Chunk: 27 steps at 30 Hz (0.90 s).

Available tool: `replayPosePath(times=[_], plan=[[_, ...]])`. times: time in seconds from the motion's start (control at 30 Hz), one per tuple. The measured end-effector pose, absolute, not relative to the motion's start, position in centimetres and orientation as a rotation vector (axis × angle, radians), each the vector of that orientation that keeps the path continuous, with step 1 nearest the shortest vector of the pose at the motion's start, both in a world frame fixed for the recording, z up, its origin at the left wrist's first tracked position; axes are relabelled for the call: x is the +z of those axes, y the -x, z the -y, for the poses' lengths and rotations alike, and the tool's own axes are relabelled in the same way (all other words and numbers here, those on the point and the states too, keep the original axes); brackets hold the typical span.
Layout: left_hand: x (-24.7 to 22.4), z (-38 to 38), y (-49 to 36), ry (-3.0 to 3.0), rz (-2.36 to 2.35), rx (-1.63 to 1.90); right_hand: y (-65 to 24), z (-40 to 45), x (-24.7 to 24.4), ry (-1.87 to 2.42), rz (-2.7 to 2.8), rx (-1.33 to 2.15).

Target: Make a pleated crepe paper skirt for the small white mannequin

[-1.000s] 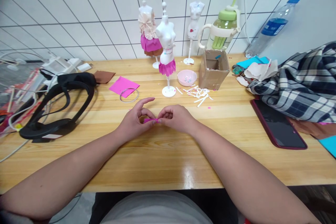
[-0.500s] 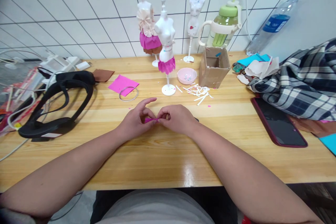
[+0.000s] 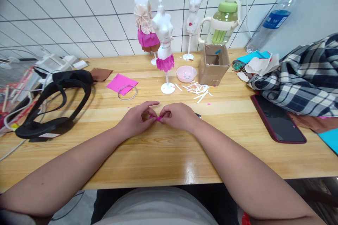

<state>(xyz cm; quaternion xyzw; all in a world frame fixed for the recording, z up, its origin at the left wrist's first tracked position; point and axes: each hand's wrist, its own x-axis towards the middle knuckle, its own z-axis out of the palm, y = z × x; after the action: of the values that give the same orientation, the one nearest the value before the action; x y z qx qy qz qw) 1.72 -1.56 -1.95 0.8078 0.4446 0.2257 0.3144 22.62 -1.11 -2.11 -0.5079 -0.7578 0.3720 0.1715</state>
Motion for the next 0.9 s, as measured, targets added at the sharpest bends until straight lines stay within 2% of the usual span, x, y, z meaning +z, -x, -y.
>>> replayPosePath(times=[0.7,0.8,0.9], plan=[[-1.5,1.6,-1.7,-1.709,-1.214,0.699,-23.0,1.0,-0.5,1.206,1.928,0.947],[-1.4,1.6,-1.7,-1.686,-1.208,0.700,-22.7,1.2,-0.6,1.249,1.965,0.922],[-1.5,1.7,-1.7,-1.711,-1.210,0.704,-22.6,1.3,-0.7,1.377,1.914,1.060]])
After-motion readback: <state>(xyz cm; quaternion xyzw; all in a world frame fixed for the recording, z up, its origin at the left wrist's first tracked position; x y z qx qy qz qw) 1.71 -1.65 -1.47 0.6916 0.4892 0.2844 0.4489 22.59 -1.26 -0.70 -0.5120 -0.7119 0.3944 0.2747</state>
